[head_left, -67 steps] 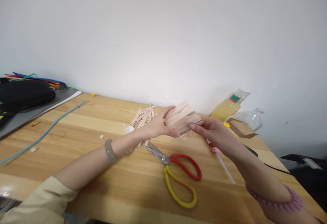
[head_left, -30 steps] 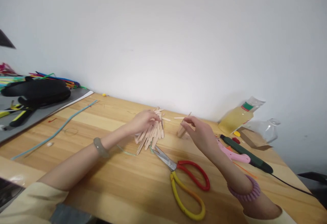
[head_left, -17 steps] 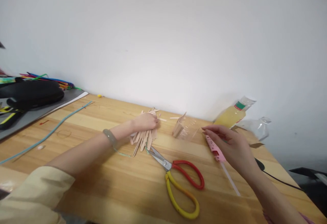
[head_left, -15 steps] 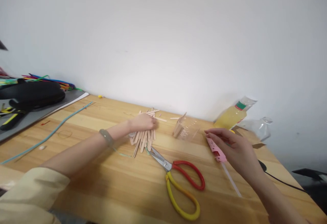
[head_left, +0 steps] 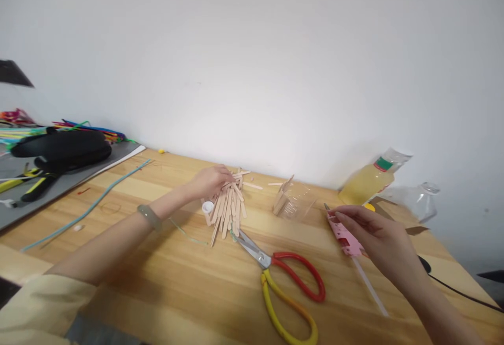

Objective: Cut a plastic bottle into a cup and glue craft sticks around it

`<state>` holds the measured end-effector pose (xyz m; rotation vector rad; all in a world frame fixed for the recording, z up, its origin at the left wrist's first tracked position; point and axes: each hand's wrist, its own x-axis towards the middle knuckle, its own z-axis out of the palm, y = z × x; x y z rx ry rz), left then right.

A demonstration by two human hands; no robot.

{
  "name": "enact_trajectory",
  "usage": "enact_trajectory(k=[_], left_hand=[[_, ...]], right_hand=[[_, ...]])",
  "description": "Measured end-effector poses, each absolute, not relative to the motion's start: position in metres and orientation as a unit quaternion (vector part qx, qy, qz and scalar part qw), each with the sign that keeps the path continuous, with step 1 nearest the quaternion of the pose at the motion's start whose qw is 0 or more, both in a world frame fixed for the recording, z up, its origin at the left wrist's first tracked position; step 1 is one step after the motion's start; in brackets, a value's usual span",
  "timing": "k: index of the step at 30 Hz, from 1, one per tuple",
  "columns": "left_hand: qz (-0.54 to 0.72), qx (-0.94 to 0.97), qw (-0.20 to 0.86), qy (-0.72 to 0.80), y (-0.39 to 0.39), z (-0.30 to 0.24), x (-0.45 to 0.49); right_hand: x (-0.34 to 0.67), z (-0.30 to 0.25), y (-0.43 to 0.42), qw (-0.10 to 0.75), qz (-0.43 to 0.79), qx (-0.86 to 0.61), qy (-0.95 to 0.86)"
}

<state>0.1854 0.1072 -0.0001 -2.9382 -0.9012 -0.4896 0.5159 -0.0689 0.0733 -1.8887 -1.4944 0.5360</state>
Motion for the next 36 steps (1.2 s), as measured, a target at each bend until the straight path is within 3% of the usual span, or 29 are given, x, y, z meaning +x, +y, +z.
enact_trajectory(k=[10, 22, 30, 36], left_hand=[[-0.101, -0.950, -0.043, -0.292, 0.103, -0.023, 0.206], [-0.055, -0.965, -0.015, -0.255, 0.132, -0.024, 0.142], [-0.076, -0.965, 0.010, -0.249, 0.130, -0.005, 0.139], [-0.145, -0.925, -0.001, -0.351, 0.136, 0.016, 0.185]], right_hand=[[0.512, 0.061, -0.071, 0.310, 0.179, -0.673, -0.647], [0.507, 0.055, -0.078, 0.312, 0.201, -0.661, -0.652], [0.511, 0.060, -0.076, 0.322, 0.219, -0.658, -0.644], [0.516, 0.067, -0.069, 0.321, 0.201, -0.680, -0.628]])
